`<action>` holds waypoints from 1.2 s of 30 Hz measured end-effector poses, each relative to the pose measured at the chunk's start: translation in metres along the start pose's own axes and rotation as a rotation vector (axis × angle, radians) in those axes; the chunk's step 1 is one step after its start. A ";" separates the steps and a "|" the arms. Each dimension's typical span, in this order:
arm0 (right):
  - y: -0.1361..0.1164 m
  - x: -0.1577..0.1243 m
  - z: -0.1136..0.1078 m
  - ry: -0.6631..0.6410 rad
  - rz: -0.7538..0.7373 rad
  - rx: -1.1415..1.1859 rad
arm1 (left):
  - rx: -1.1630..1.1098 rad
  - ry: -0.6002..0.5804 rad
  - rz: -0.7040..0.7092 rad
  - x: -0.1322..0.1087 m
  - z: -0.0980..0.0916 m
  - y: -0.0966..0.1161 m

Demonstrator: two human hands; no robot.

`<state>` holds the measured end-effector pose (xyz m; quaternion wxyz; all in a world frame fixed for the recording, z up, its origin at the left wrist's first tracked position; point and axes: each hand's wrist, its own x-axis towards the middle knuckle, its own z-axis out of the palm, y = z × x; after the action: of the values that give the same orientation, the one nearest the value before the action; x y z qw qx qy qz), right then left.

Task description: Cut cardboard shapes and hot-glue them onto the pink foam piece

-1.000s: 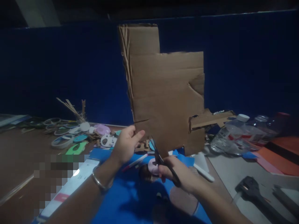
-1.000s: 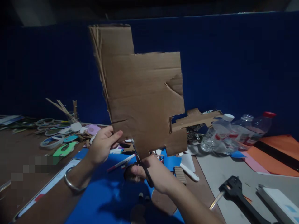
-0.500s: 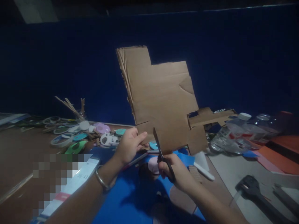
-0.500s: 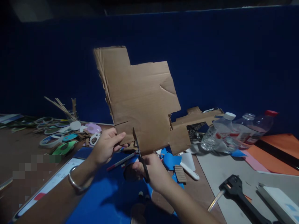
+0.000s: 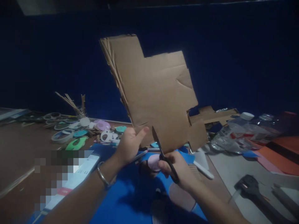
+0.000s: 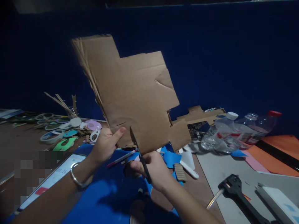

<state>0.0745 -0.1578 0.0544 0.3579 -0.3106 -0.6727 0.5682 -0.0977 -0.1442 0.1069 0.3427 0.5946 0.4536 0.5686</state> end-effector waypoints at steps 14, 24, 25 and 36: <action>-0.012 -0.001 -0.009 0.018 0.071 -0.178 | -0.084 -0.120 -0.019 0.001 0.002 -0.008; -0.013 -0.002 -0.017 0.012 0.124 -0.303 | -0.156 -0.171 -0.043 0.001 0.005 -0.012; -0.011 -0.001 -0.017 0.027 0.115 -0.304 | -0.175 -0.159 -0.046 0.001 0.004 -0.014; -0.015 -0.003 -0.009 0.010 0.162 -0.339 | -0.336 0.097 0.048 -0.008 0.018 -0.013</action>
<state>0.0836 -0.1572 0.0696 0.2568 -0.4225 -0.7299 0.4720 -0.0818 -0.1453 0.0898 0.4015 0.5112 0.3539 0.6725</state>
